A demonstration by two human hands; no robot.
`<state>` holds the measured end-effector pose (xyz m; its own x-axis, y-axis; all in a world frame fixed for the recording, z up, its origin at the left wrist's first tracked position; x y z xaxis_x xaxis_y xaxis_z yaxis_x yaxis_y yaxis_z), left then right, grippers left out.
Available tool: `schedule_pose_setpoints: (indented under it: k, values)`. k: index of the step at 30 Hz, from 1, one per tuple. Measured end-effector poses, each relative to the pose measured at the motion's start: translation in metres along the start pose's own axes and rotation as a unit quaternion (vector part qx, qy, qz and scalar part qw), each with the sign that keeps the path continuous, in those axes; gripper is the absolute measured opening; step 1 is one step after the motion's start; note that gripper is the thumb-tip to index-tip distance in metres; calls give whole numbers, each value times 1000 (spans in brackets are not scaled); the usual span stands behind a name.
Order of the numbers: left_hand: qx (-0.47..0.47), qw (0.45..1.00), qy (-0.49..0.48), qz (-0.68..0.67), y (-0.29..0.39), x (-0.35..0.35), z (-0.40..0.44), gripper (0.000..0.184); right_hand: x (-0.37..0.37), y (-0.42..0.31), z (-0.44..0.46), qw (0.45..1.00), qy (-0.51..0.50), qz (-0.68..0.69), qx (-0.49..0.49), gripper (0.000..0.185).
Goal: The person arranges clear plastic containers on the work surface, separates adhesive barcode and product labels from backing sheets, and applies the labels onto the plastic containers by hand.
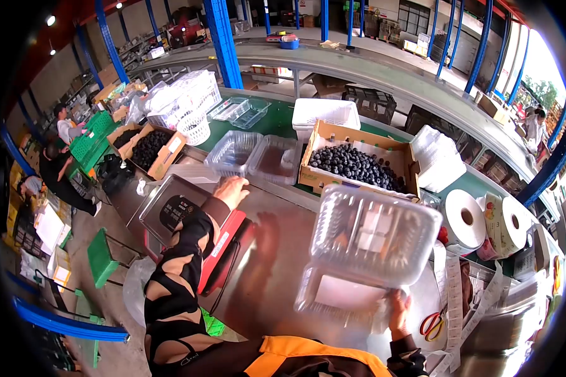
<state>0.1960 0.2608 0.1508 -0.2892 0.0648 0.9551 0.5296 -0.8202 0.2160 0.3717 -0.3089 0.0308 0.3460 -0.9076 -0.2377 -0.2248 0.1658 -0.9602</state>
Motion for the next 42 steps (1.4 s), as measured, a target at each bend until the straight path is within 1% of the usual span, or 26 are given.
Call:
schedule_pose_setpoints:
  k: [1,2,3,4,6,8,9,10,11,12,13,14,15,16,17,20,28,29,32,33,34,36,37,39,41,42]
  values:
    - [44,998,-36,33,-17,4,5,30,2,22,-8,997,42,-32,-49,28]
    - [81,991,-81,62,-42,-2,11,33,-1,46,-8,997,0,-24,-73,28]
    - [104,982,-136,81,-47,7,13,31,-9,59,-16,990,13,-2,-143,27]
    - [105,983,-123,83,-63,9,19,24,-4,81,-17,986,28,-15,-162,30]
    - [124,974,-171,82,-95,14,37,26,1,107,-21,982,16,-36,-186,32]
    - [133,971,-158,119,-107,37,71,27,-19,83,-24,975,22,-58,-214,36]
    - [130,972,-135,144,-114,43,95,25,-10,93,-25,967,78,-51,-237,36]
    - [145,971,-112,151,-113,52,117,22,-19,89,-18,975,34,-58,-210,37]
    - [119,977,-52,170,-123,46,149,22,-13,88,-19,972,70,-86,-207,38]
    - [96,978,6,185,-136,35,175,22,11,121,-13,973,61,-67,-215,51]
    - [142,975,-6,168,-144,21,197,21,9,121,-14,973,50,-66,-217,49]
    - [153,977,66,132,-159,1,221,23,10,106,-16,968,111,-126,-188,44]
    - [168,976,97,100,-162,-12,238,24,46,158,-19,966,89,-52,-238,52]
    - [185,973,121,67,-167,-32,249,25,85,211,-23,954,73,17,-290,70]
    - [151,978,132,48,-181,-60,272,30,69,167,-24,957,133,-116,-232,69]
    - [149,973,171,33,-197,-96,310,35,60,142,-20,942,190,-178,-213,64]
    - [261,961,-38,86,-232,-165,342,28,74,136,-26,918,247,-232,-207,53]
    - [261,960,-26,97,-225,-161,337,28,75,136,-27,918,248,-231,-205,52]
    - [205,967,79,129,-208,-142,337,25,76,140,-27,925,244,-219,-192,48]
    - [145,966,178,119,-187,-113,330,25,76,141,-27,927,244,-215,-188,47]
    - [92,954,268,98,-170,-81,320,27,76,142,-27,930,239,-210,-184,46]
    - [37,927,372,-40,-161,-12,311,34,75,141,-25,936,231,-198,-176,44]
    - [5,900,417,-128,-162,23,306,39,75,143,-23,940,226,-190,-171,43]
    - [1,826,438,-354,-171,91,289,34,75,149,-24,948,217,-168,-164,41]
    - [-35,715,471,-516,-163,166,245,28,74,151,-24,955,204,-152,-155,40]
    - [-33,710,478,-516,-157,205,216,27,74,153,-28,958,198,-144,-150,40]
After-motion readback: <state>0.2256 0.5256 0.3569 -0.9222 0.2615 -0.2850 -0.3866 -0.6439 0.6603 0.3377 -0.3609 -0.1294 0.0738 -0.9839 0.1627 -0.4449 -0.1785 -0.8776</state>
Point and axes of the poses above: each hand's wrist, its own z-axis towards the middle knuckle, its own x-axis out of the back of the hand, y = z × x, the point moved 10 cm from there along z, towards the middle knuckle, and after that the axes turned 3 degrees about y, right-handed, at the moved point
